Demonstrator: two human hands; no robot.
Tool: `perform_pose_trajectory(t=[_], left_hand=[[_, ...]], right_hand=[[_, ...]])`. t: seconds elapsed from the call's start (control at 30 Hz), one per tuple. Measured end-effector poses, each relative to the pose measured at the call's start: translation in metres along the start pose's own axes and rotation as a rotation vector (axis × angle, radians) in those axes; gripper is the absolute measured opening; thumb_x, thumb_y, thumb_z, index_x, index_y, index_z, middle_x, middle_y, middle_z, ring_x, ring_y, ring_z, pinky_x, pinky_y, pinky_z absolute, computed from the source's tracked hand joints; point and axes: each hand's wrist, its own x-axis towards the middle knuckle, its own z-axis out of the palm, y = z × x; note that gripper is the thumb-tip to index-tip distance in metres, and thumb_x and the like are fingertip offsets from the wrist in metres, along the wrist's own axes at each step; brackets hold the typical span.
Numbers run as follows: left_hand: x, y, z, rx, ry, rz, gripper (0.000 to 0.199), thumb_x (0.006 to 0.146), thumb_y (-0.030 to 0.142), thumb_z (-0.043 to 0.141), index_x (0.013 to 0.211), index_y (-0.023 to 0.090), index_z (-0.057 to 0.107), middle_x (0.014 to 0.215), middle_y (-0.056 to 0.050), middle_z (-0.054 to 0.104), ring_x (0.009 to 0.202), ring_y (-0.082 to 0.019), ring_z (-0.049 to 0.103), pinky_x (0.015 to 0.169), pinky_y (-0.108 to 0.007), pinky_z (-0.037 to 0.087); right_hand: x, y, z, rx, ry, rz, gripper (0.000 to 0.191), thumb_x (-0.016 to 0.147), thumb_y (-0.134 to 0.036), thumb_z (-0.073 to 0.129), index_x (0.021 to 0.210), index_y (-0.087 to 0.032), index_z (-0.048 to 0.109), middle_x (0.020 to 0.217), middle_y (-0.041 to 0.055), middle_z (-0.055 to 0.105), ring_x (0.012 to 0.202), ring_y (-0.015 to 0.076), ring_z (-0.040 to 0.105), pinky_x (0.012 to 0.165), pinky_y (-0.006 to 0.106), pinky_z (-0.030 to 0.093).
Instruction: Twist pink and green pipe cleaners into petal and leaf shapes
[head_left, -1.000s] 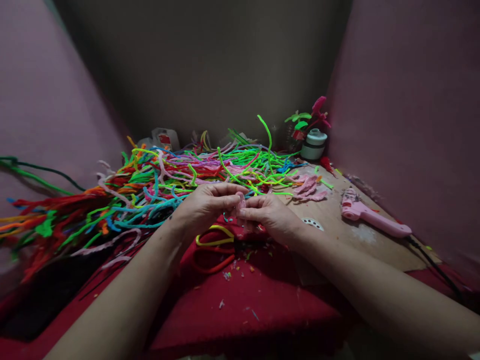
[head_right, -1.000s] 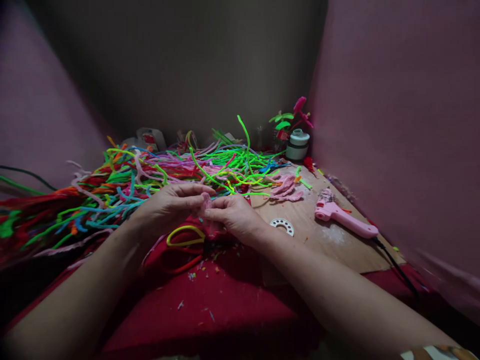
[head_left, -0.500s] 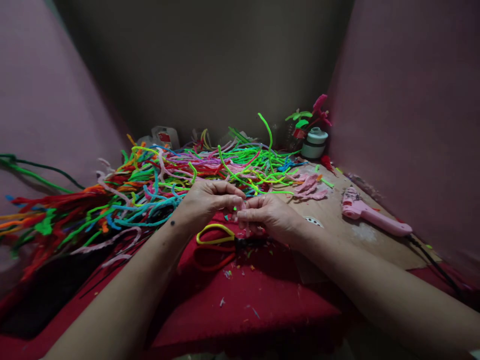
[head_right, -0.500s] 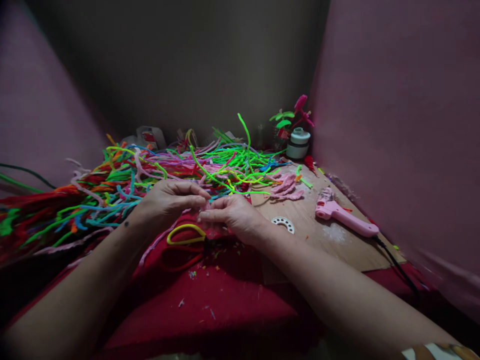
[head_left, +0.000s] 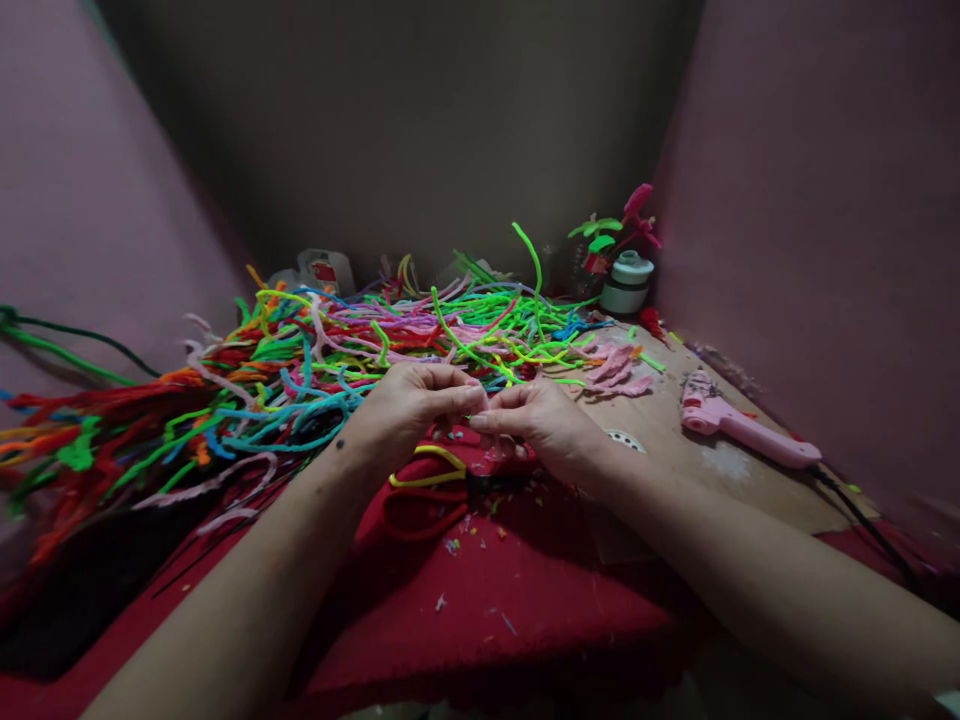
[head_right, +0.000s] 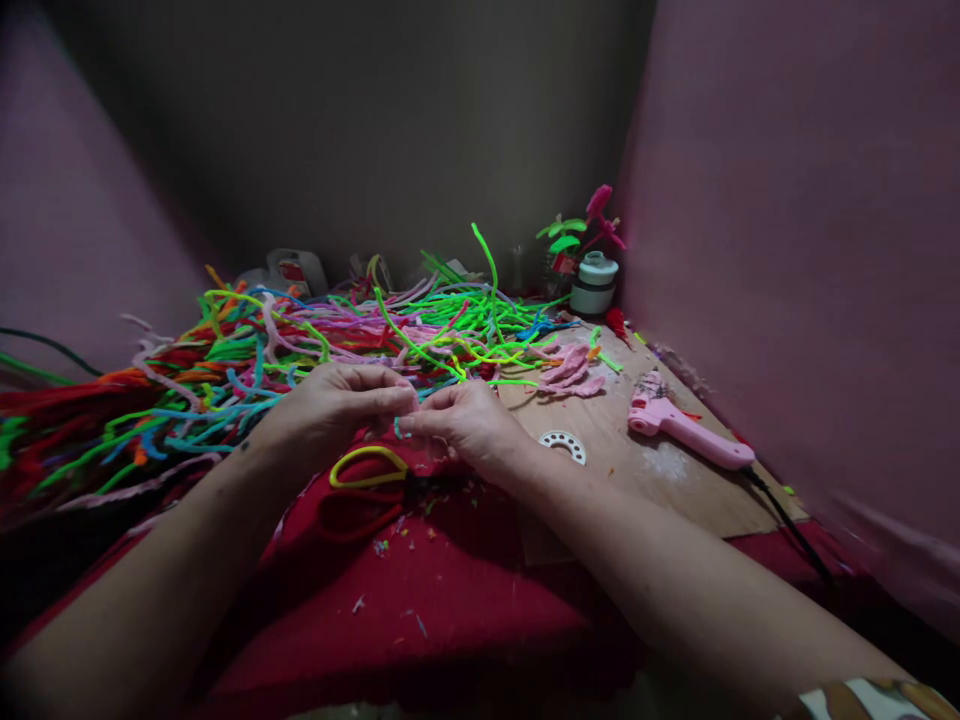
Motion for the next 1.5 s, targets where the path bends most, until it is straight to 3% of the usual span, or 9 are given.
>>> perform_pose_trajectory(t=[0.33, 0.47, 0.57, 0.8, 0.93, 1.1, 1.23, 1.37, 1.5], left_hand=[[-0.001, 0.002, 0.016, 0.122, 0.16, 0.17, 0.019, 0.069, 0.029, 0.062, 0.057, 0.014, 0.061, 0.054, 0.001, 0.055, 0.048, -0.007, 0.042, 0.046, -0.02, 0.031], [0.001, 0.003, 0.006, 0.11, 0.093, 0.1, 0.029, 0.074, 0.042, 0.059, 0.066, 0.015, 0.061, 0.052, 0.003, 0.05, 0.042, -0.006, 0.037, 0.042, -0.02, 0.027], [0.002, 0.003, 0.002, 0.181, 0.011, 0.087, 0.025, 0.065, 0.036, 0.07, 0.073, 0.014, 0.061, 0.061, 0.001, 0.056, 0.05, -0.008, 0.046, 0.048, -0.02, 0.034], [0.0, -0.005, 0.014, 0.546, 0.117, 0.374, 0.014, 0.074, 0.029, 0.058, 0.074, 0.015, 0.063, 0.07, -0.002, 0.062, 0.065, -0.013, 0.053, 0.063, -0.024, 0.041], [-0.002, -0.001, 0.016, 0.648, 0.164, 0.439, 0.011, 0.074, 0.024, 0.057, 0.069, 0.016, 0.062, 0.066, -0.001, 0.061, 0.061, -0.011, 0.051, 0.061, -0.023, 0.038], [-0.003, 0.006, 0.014, 0.414, 0.14, 0.223, 0.017, 0.071, 0.031, 0.06, 0.067, 0.014, 0.06, 0.058, 0.002, 0.055, 0.052, -0.009, 0.047, 0.051, -0.021, 0.035], [-0.002, 0.004, 0.017, 0.185, 0.02, 0.03, 0.026, 0.065, 0.037, 0.067, 0.074, 0.014, 0.06, 0.059, 0.001, 0.058, 0.048, -0.009, 0.048, 0.045, -0.02, 0.035], [-0.003, 0.003, 0.026, 0.171, 0.037, -0.027, 0.024, 0.068, 0.033, 0.065, 0.059, 0.014, 0.054, 0.044, 0.004, 0.049, 0.038, -0.005, 0.04, 0.038, -0.018, 0.028], [-0.006, 0.002, 0.034, 0.035, 0.051, -0.041, 0.019, 0.073, 0.032, 0.061, 0.067, 0.016, 0.053, 0.046, 0.005, 0.052, 0.035, -0.006, 0.042, 0.035, -0.017, 0.026]], right_hand=[[0.0, 0.005, 0.003, 0.063, 0.015, -0.008, 0.027, 0.064, -0.03, 0.069, 0.048, -0.013, 0.055, 0.04, -0.003, 0.049, 0.035, 0.0053, 0.039, 0.039, 0.021, 0.026], [0.004, 0.009, -0.001, 0.112, 0.069, -0.069, 0.025, 0.067, -0.031, 0.067, 0.052, -0.013, 0.057, 0.044, -0.0013, 0.052, 0.038, 0.0057, 0.04, 0.04, 0.022, 0.027], [0.006, 0.01, -0.004, 0.172, 0.101, -0.086, 0.026, 0.069, -0.031, 0.066, 0.053, -0.013, 0.057, 0.044, -0.0015, 0.051, 0.037, 0.0053, 0.038, 0.04, 0.022, 0.024], [0.008, 0.012, -0.007, 0.196, 0.144, -0.053, 0.025, 0.066, -0.029, 0.065, 0.052, -0.015, 0.051, 0.041, -0.005, 0.041, 0.036, 0.0044, 0.029, 0.04, 0.024, 0.015], [0.009, 0.01, -0.007, 0.243, 0.12, -0.057, 0.018, 0.063, -0.023, 0.065, 0.056, -0.014, 0.052, 0.046, -0.0045, 0.045, 0.038, 0.0044, 0.032, 0.04, 0.023, 0.019], [0.01, 0.008, -0.007, 0.338, 0.084, -0.07, 0.014, 0.059, -0.018, 0.067, 0.062, -0.014, 0.054, 0.05, -0.0055, 0.045, 0.042, 0.0044, 0.035, 0.041, 0.022, 0.022], [0.011, 0.009, -0.008, 0.343, 0.146, -0.114, 0.017, 0.06, -0.021, 0.069, 0.063, -0.013, 0.054, 0.052, -0.0044, 0.047, 0.045, 0.0048, 0.037, 0.044, 0.022, 0.023], [0.011, 0.011, -0.007, 0.302, 0.159, -0.134, 0.023, 0.063, -0.025, 0.068, 0.058, -0.015, 0.048, 0.048, -0.0061, 0.04, 0.043, 0.0044, 0.031, 0.044, 0.023, 0.02], [0.01, 0.011, -0.004, 0.326, 0.171, -0.159, 0.03, 0.063, -0.029, 0.069, 0.054, -0.016, 0.043, 0.047, -0.0066, 0.037, 0.043, 0.0045, 0.029, 0.044, 0.022, 0.02]])
